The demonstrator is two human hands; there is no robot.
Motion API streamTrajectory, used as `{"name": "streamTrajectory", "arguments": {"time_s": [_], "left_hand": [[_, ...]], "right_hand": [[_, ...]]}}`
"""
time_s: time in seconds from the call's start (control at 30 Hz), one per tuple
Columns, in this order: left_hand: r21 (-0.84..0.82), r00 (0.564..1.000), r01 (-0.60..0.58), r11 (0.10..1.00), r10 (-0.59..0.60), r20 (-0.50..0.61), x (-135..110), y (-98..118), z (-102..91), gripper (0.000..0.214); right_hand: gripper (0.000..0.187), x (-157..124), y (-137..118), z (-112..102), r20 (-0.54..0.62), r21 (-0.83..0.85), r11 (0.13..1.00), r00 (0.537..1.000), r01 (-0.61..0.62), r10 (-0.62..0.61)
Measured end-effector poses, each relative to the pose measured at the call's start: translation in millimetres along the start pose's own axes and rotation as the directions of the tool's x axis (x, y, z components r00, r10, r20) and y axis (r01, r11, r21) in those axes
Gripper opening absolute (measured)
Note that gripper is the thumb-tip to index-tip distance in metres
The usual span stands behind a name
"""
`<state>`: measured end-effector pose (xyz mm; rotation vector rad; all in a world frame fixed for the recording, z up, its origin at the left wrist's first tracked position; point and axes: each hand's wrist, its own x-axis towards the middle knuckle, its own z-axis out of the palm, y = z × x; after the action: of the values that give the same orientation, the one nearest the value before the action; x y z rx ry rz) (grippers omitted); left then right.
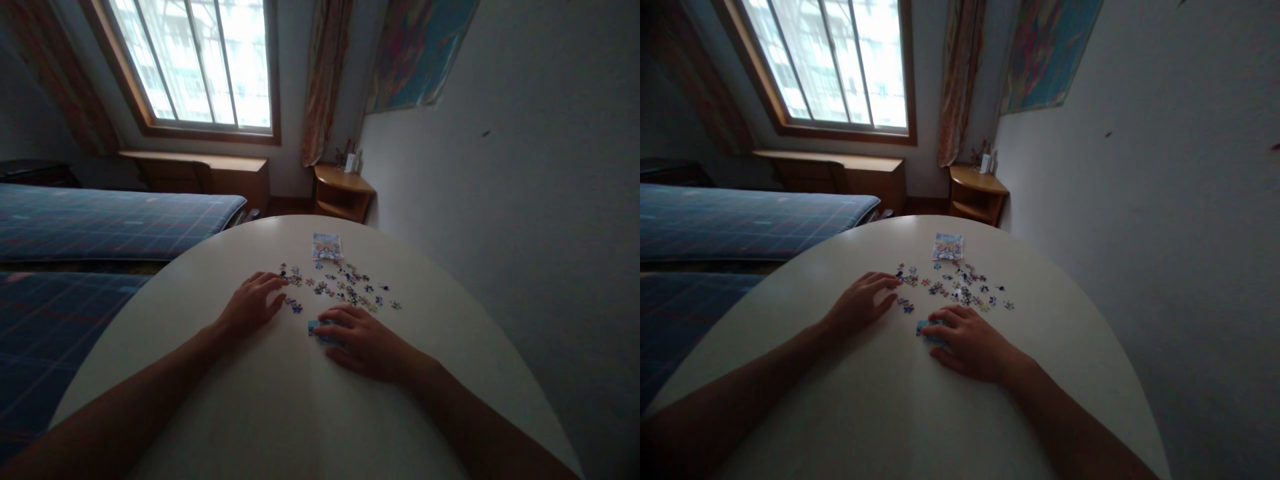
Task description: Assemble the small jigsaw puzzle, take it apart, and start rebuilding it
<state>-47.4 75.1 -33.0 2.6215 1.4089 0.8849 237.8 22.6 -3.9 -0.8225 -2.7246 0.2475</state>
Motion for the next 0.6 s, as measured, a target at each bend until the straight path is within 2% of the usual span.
{"name": "streamTrajectory", "arguments": {"time_s": [0.07,0.17,0.4,0.6], "left_hand": [[0.041,0.992,0.119,0.992,-0.117,-0.034,0.7,-5.9,0.6,0.026],[0.064,0.972,0.235,0.97,-0.235,-0.009,1.1,-9.8,3.0,0.029],[0.022,0.974,0.226,0.974,-0.226,0.012,2.4,-5.0,4.7,0.026],[-0.022,0.96,0.278,0.96,-0.279,-0.014,2.5,-8.6,4.8,0.03]], "right_hand": [[0.035,0.0,-0.2,0.2,-0.007,0.002,1.0,1.0,0.002,-0.002],[0.035,-0.5,0.8,1.9,-0.021,0.001,1.0,1.0,0.006,-0.006],[0.035,-0.3,1.5,1.6,-0.023,-0.007,1.0,1.0,0.006,-0.007],[0.035,-0.1,0.8,1.0,-0.017,0.002,1.0,1.0,0.001,-0.001]]}}
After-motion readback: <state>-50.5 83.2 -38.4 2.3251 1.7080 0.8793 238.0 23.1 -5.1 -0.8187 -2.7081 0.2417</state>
